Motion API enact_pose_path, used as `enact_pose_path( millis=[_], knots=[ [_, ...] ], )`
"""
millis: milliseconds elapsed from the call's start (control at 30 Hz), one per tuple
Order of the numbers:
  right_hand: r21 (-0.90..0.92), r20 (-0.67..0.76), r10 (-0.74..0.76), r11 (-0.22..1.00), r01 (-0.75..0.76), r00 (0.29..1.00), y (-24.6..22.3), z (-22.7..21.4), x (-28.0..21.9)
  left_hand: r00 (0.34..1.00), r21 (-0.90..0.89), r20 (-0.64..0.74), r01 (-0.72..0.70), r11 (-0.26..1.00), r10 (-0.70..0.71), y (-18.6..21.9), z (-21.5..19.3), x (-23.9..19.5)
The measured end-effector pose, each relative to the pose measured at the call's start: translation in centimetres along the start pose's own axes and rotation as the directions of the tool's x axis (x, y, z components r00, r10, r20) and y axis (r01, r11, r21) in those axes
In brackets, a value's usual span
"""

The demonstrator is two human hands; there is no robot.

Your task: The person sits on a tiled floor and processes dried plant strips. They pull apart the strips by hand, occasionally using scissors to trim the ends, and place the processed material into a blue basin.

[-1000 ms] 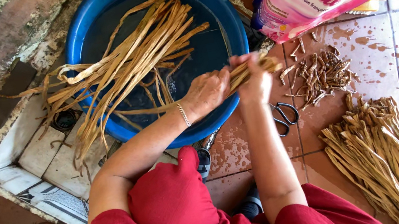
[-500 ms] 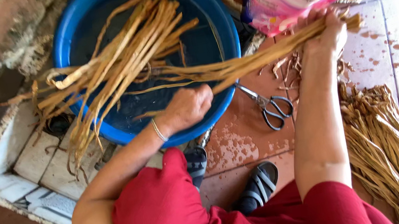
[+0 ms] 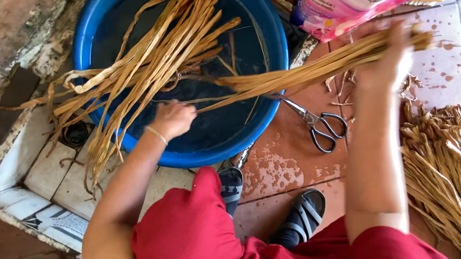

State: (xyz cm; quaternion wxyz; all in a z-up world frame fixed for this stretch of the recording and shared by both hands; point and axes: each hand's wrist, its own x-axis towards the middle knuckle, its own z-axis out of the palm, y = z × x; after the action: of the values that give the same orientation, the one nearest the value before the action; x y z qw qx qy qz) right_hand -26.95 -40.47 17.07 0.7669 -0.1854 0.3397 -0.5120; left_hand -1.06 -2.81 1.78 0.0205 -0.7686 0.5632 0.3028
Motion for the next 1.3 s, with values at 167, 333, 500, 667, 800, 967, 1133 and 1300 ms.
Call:
enact_pose_path(
  millis=[167, 333, 500, 667, 800, 967, 1133, 1300],
  knots=[
    [-0.288, 0.048, 0.084, 0.955, -0.066, 0.995, 8.5, 3.0, -8.0, 0.944, -0.201, -0.227, 0.194, 0.960, -0.238, -5.1, 0.8, 3.8],
    [-0.505, 0.115, 0.101, 0.863, -0.029, 0.988, 14.7, 2.3, -11.7, 0.774, 0.103, -0.628, 0.190, 0.976, -0.084, -6.4, 2.8, 10.1],
    [-0.425, -0.022, 0.369, 0.837, -0.343, 0.929, 19.1, -2.9, -10.7, 0.841, 0.057, -0.492, 0.288, 0.956, -0.224, -6.0, 2.7, 10.8],
    [-0.393, -0.077, 0.443, 0.810, -0.436, 0.893, 20.0, -4.9, -8.5, 0.849, -0.451, -0.432, 0.091, 0.888, -0.306, -3.8, 2.2, 9.2],
    [-0.452, -0.087, 0.412, 0.795, -0.405, 0.907, 18.5, -2.6, -7.8, 0.891, -0.789, -0.405, -0.229, 0.570, -0.204, -0.7, 1.9, 5.7],
    [-0.446, 0.042, 0.295, 0.861, -0.247, 0.954, 17.8, -2.1, -7.3, 0.958, -0.830, -0.246, -0.131, 0.542, -0.145, 2.0, -0.2, 2.5],
    [-0.482, 0.012, 0.270, 0.845, -0.231, 0.963, 17.4, -1.4, -8.6, 0.958, -0.860, -0.281, -0.281, 0.425, 0.065, 4.2, -2.5, 2.3],
    [-0.452, 0.148, 0.417, 0.835, -0.313, 0.897, 18.1, 0.2, -12.7, 0.908, -0.792, -0.418, -0.382, 0.476, 0.034, 8.1, -4.7, 4.7]
  ],
)
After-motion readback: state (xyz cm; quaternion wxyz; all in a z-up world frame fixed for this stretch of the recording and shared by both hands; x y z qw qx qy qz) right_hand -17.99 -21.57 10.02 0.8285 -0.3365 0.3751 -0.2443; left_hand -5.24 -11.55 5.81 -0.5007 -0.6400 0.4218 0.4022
